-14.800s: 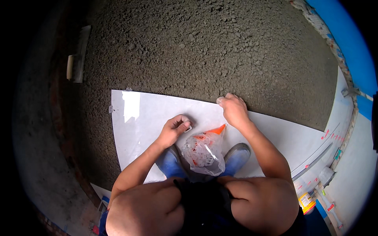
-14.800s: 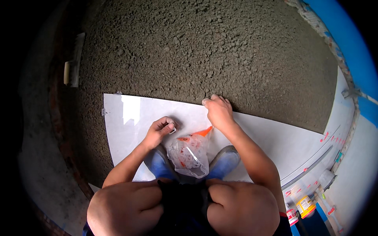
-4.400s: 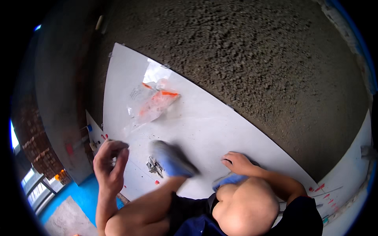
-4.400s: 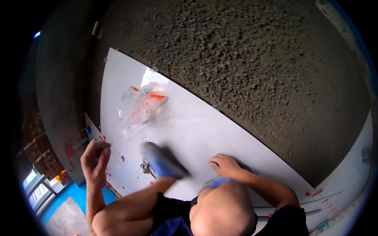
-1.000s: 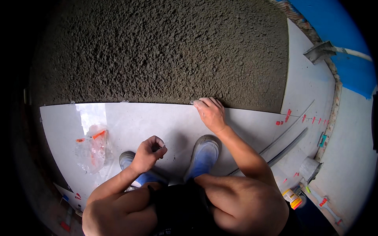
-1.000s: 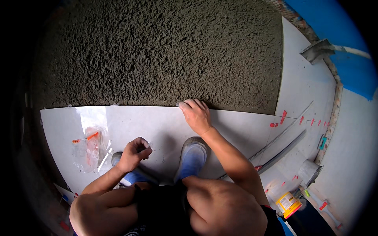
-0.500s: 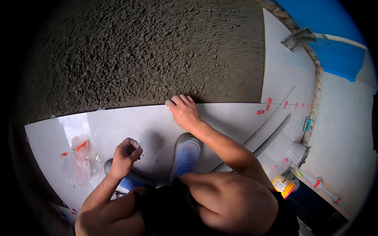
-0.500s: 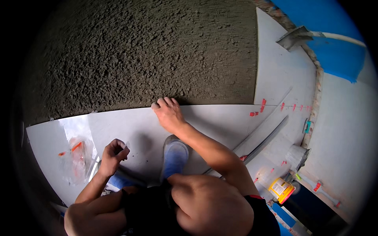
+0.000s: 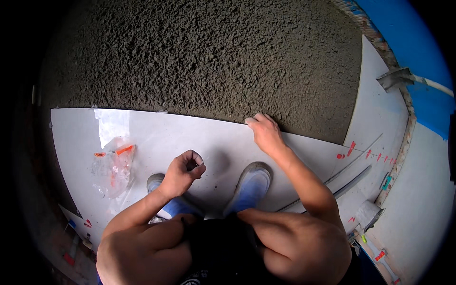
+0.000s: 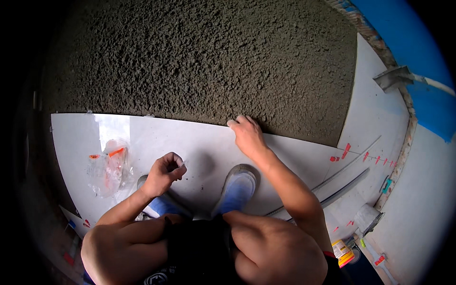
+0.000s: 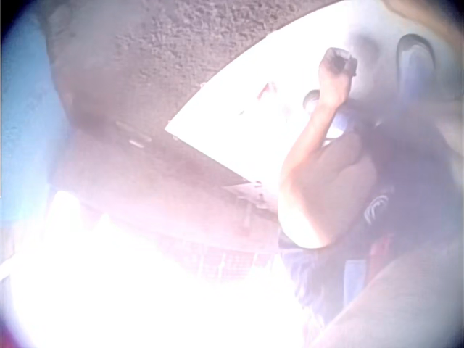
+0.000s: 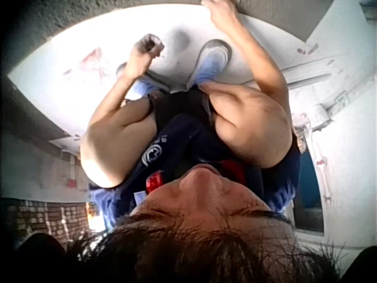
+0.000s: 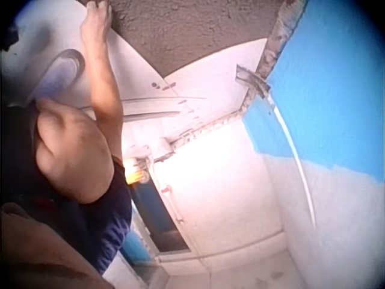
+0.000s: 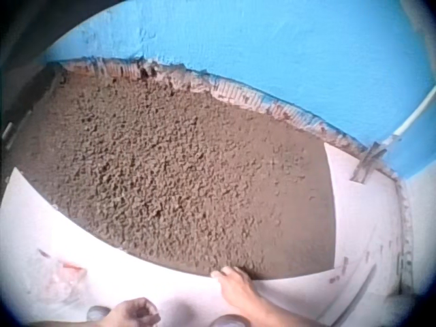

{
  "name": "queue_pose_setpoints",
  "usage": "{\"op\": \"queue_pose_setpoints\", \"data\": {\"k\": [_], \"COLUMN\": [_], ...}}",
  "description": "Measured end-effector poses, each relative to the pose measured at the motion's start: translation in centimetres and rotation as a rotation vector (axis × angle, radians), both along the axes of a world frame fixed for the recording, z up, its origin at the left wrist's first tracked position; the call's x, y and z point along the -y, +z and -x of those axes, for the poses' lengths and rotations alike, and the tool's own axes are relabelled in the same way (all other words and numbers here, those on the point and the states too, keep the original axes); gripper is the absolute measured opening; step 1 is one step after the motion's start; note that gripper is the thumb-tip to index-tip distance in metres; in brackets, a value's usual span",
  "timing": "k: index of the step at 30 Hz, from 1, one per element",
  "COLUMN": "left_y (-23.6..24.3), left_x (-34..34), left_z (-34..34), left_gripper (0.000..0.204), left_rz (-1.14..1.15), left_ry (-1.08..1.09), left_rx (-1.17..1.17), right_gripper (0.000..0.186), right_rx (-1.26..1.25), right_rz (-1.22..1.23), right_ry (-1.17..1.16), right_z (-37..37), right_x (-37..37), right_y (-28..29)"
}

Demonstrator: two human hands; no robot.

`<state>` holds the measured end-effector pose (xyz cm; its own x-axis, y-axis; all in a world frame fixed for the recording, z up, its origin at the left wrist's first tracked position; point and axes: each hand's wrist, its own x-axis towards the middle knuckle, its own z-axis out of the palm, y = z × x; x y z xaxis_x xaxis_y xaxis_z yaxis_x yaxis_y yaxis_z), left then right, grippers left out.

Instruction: The person spreads mortar on a floor using a notched trowel and places a tile, then inserts spacers into the joints.

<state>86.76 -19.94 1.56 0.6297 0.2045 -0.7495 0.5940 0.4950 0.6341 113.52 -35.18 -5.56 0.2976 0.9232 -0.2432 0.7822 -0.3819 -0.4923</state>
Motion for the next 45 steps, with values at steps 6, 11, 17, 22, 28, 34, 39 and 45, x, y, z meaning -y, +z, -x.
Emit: {"op": "queue_pose_setpoints", "data": {"k": [6, 11, 17, 22, 28, 34, 39, 45], "left_y": [0.1, 0.1, 0.5, 0.4, -0.2, 1.7, 0.4, 0.9], "left_x": [0.2, 0.4, 0.2, 0.5, 2.7, 2.8, 2.0, 2.1], "left_z": [-0.3, -0.2, -0.2, 0.3, -0.2, -1.2, -0.5, -1.4], "left_gripper": [0.011, 0.011, 0.011, 0.01, 0.019, 0.033, 0.029, 0.023], "left_rz": [-0.001, 0.005, 0.008, -0.001, 0.206, 0.114, -0.094, -0.261], "left_ry": [-0.032, -0.026, -0.042, -0.06, -0.285, -0.292, -0.348, -0.429], "left_rx": [-0.005, 0.012, 0.002, -0.009, 0.016, -0.015, -0.018, 0.015], "right_gripper": [0.027, 0.028, 0.025, 0.032, 0.028, 0.022, 0.012, 0.011], "right_rx": [0.019, 0.034, 0.016, 0.027, -0.597, -0.285, 0.166, 0.326], "right_rz": [0.168, 0.12, 0.034, -0.158, -0.042, -0.123, -0.051, 0.165], "right_ry": [0.068, 0.062, 0.047, -0.054, 0.28, -0.152, -0.611, -0.606], "right_z": [-0.5, 0.0, 0.2, 2.9, 9.0, 3.8, -7.7, -11.5], "right_x": [-1.2, -0.8, 0.1, -0.1, 2.4, 9.5, 17.3, 20.6], "right_y": [1.6, 1.2, 0.9, 4.7, 8.6, 5.2, 5.1, 4.1]}}
